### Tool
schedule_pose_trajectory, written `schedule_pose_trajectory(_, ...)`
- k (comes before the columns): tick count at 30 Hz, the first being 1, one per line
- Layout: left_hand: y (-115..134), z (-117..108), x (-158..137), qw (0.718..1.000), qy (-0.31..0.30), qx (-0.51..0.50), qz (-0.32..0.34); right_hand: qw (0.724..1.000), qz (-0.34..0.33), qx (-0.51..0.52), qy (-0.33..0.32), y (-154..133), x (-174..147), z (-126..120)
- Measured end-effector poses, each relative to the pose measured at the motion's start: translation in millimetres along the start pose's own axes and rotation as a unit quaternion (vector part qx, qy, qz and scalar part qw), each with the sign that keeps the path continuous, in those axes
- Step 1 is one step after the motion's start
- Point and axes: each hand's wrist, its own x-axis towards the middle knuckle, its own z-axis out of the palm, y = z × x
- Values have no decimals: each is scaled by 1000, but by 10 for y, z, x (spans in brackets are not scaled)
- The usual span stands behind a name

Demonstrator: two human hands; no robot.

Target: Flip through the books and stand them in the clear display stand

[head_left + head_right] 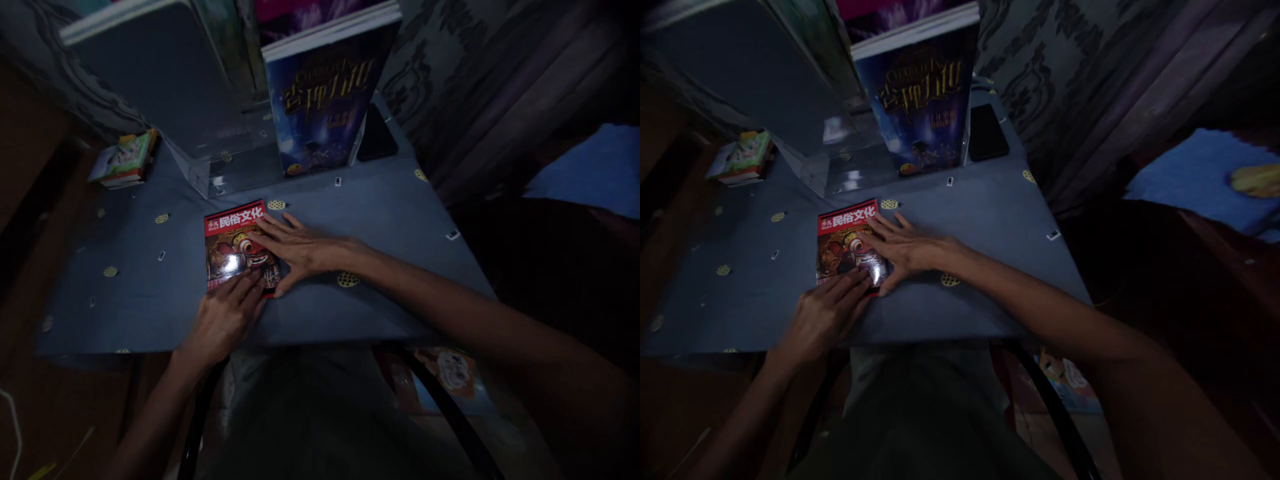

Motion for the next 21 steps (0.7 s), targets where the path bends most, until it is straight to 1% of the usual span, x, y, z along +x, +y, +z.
schedule_pose_trajectory(3, -66, -9, -7, 999, 6, -39, -25, 1000, 12, -2, -12, -19, 0, -15)
schedule_pose_trajectory(4, -113, -11, -9, 997, 13, -49, -53, 1000, 15, -3, -12, -24, 1, -19)
schedule_pose_trajectory(6, -239, -9, -8, 987, 24, -46, -151, 1000, 19, -5, -11, -34, 4, -30)
schedule_pose_trajectory(8, -387, 3, -5, 963, 24, -30, -268, 999, 25, -7, -20, -46, 6, -46)
schedule_pose_trajectory(9, -461, 15, -4, 949, 17, -36, -314, 999, 28, -6, -28, -54, 7, -57)
schedule_pose_trajectory(11, -595, 49, -9, 927, 12, -87, -364, 999, 33, -1, -40, -73, 8, -83)
schedule_pose_trajectory(13, -710, 93, -20, 900, 40, -182, -395, 998, 36, 3, -47, -95, 7, -113)
schedule_pose_trajectory(14, -760, 114, -26, 876, 67, -238, -414, 998, 39, 5, -49, -107, 8, -127)
schedule_pose_trajectory(15, -806, 133, -30, 844, 101, -297, -436, 998, 42, 7, -53, -118, 8, -142)
schedule_pose_trajectory(16, -846, 147, -28, 802, 136, -355, -460, 997, 46, 9, -58, -129, 10, -156)
schedule_pose_trajectory(18, -903, 162, -6, 704, 186, -459, -509, 996, 53, 15, -65, -150, 14, -181)
schedule_pose_trajectory(19, -918, 163, 15, 655, 191, -506, -528, 996, 54, 19, -66, -158, 17, -189)
schedule_pose_trajectory(20, -923, 160, 41, 610, 182, -552, -539, 996, 55, 23, -68, -163, 20, -194)
schedule_pose_trajectory(21, -921, 153, 68, 571, 165, -594, -542, 996, 56, 28, -67, -166, 23, -194)
